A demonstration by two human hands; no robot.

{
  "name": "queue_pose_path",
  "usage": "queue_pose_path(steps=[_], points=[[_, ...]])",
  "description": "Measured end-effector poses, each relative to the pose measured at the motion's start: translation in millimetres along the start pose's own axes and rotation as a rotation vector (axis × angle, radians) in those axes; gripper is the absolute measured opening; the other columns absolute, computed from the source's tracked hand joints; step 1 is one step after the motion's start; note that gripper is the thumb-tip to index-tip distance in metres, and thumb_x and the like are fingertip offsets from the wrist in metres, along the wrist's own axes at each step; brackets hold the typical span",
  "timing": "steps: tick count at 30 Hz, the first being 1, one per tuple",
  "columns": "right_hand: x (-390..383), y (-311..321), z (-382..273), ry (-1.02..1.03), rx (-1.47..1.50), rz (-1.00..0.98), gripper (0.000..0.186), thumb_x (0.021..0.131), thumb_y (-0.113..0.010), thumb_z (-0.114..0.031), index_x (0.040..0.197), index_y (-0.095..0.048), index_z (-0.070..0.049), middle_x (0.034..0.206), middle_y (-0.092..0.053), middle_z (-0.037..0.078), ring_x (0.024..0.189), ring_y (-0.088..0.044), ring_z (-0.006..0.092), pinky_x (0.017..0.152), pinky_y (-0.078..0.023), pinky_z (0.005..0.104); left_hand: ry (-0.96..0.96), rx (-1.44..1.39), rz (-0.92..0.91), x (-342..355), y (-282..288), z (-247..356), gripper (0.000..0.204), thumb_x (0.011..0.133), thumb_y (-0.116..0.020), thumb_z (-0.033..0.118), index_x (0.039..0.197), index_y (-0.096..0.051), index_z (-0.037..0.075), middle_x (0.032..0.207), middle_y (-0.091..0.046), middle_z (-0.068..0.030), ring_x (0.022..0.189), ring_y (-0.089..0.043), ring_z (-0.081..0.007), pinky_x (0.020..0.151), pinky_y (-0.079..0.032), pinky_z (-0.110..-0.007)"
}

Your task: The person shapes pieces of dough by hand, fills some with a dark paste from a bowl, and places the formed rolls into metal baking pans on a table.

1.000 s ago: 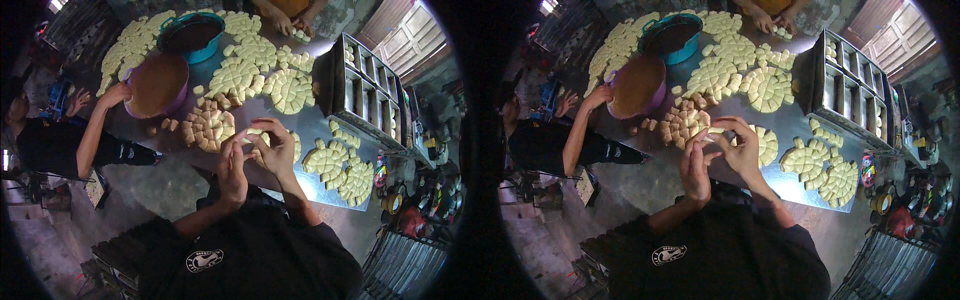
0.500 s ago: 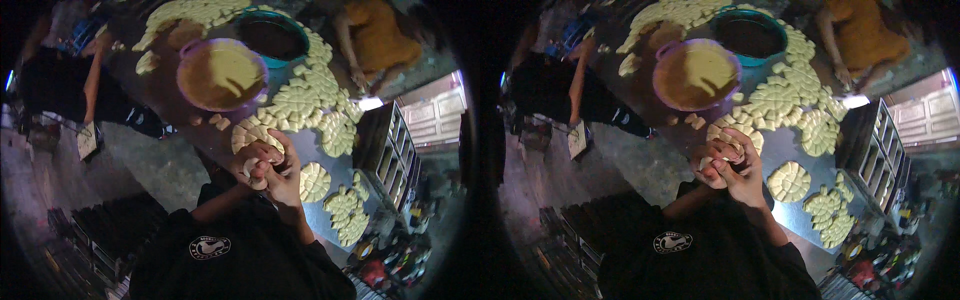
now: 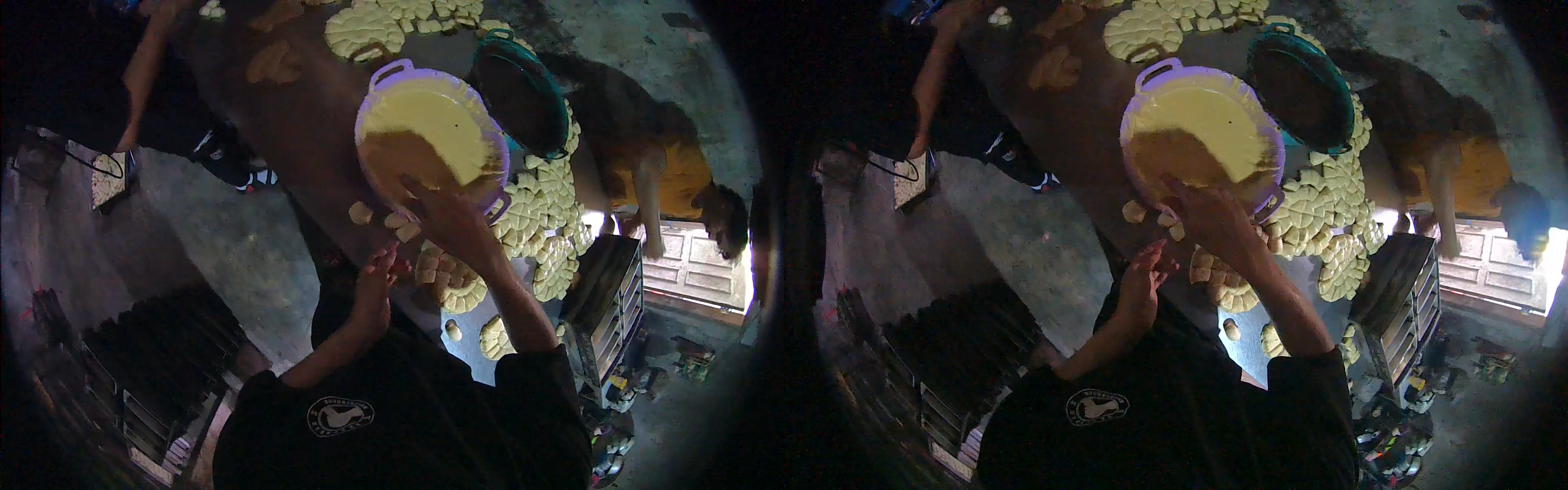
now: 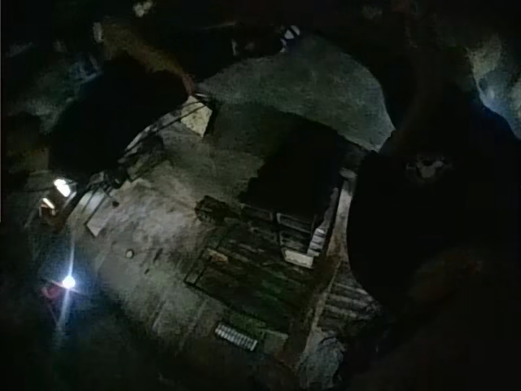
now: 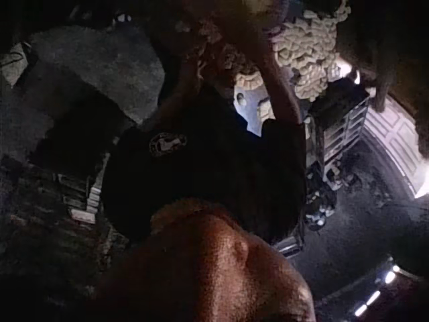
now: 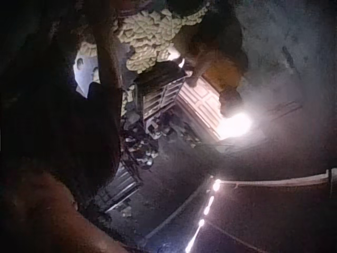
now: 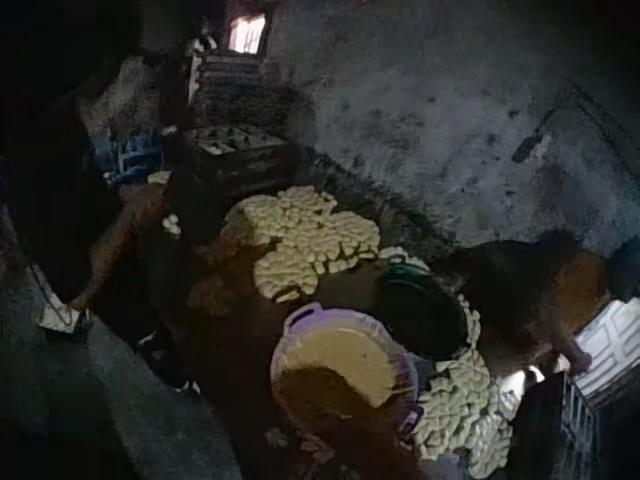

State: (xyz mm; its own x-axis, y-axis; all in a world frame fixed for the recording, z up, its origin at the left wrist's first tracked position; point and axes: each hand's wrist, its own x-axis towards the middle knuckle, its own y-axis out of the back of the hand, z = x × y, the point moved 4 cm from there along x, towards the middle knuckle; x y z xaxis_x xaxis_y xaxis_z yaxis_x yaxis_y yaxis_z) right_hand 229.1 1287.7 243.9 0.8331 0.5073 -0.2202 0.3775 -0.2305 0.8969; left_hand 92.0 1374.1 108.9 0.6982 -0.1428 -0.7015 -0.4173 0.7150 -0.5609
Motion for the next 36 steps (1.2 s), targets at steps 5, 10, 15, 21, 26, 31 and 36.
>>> queue_pose_path(steps=[5,10,15,21,26,31,36], points=[[-0.4,-21.0,13.7,-0.090,0.124,0.026,0.044,0.101,-0.054,-0.029,0.138,-0.050,-0.007,0.098,-0.068,0.028,0.094,-0.068,0.0409,0.082,-0.052,0.0491,0.025,-0.002,0.130,10.2,18.9,9.2,0.035,0.096,-0.063,0.023,0.128,-0.056,0.011,0.105,-0.059,-0.0007,0.092,-0.057,-0.0140,0.096,-0.042,-0.034],[-39.7,-8.0,14.3,-0.323,0.799,0.115,0.043,0.103,-0.054,-0.026,0.138,-0.047,-0.002,0.105,-0.070,0.019,0.096,-0.070,0.0267,0.088,-0.053,0.0365,-0.151,-0.039,-0.190,-9.8,-13.4,40.5,0.036,0.101,-0.056,0.026,0.132,-0.053,0.008,0.119,-0.058,-0.0033,0.106,-0.055,-0.0156,0.099,-0.041,-0.034],[-101.8,4.4,-10.1,-0.185,1.348,0.446,0.043,0.098,-0.062,-0.009,0.138,-0.048,-0.003,0.108,-0.069,0.012,0.098,-0.066,0.0188,0.091,-0.051,0.0322,-0.118,-0.073,-0.443,-50.4,-63.5,50.4,0.045,0.107,-0.042,0.036,0.137,-0.049,0.004,0.133,-0.056,-0.0090,0.125,-0.052,-0.0214,0.110,-0.037,-0.039],[-192.0,5.0,31.2,-0.018,1.019,0.594,0.033,0.091,-0.071,-0.008,0.122,-0.061,-0.003,0.113,-0.070,0.014,0.104,-0.067,0.0189,0.089,-0.053,0.0320,0.060,-0.192,-0.595,-84.7,-104.6,17.1,0.045,0.106,-0.044,0.028,0.142,-0.045,0.001,0.139,-0.053,-0.0106,0.129,-0.051,-0.0212,0.112,-0.038,-0.040],[-271.6,41.4,18.0,0.008,0.293,0.700,0.058,0.074,-0.082,-0.006,0.129,-0.063,-0.003,0.130,-0.060,0.018,0.108,-0.066,0.0281,0.092,-0.053,0.0363,-0.261,0.159,-0.736,-123.3,-142.0,-28.2,0.040,0.099,-0.056,0.011,0.137,-0.052,-0.002,0.138,-0.055,-0.0106,0.125,-0.054,-0.0183,0.103,-0.045,-0.032],[-341.5,30.4,38.5,0.040,0.471,0.899,0.033,0.074,-0.079,0.000,0.106,-0.072,-0.002,0.114,-0.066,0.014,0.102,-0.067,0.0287,0.085,-0.055,0.0367,-0.392,0.299,-0.730,-150.3,-169.3,-78.7,0.041,0.091,-0.066,-0.001,0.131,-0.058,-0.003,0.140,-0.053,-0.0122,0.125,-0.055,-0.0208,0.097,-0.051,-0.033],[-392.4,29.2,37.6,0.150,0.314,0.894,0.026,0.072,-0.080,0.002,0.097,-0.073,-0.002,0.111,-0.068,0.013,0.100,-0.067,0.0275,0.081,-0.055,0.0358,-0.485,0.486,-0.697,-173.5,-176.8,-111.1,0.032,0.095,-0.064,0.005,0.125,-0.061,-0.006,0.123,-0.063,-0.0111,0.111,-0.061,-0.0166,0.094,-0.051,-0.031]])
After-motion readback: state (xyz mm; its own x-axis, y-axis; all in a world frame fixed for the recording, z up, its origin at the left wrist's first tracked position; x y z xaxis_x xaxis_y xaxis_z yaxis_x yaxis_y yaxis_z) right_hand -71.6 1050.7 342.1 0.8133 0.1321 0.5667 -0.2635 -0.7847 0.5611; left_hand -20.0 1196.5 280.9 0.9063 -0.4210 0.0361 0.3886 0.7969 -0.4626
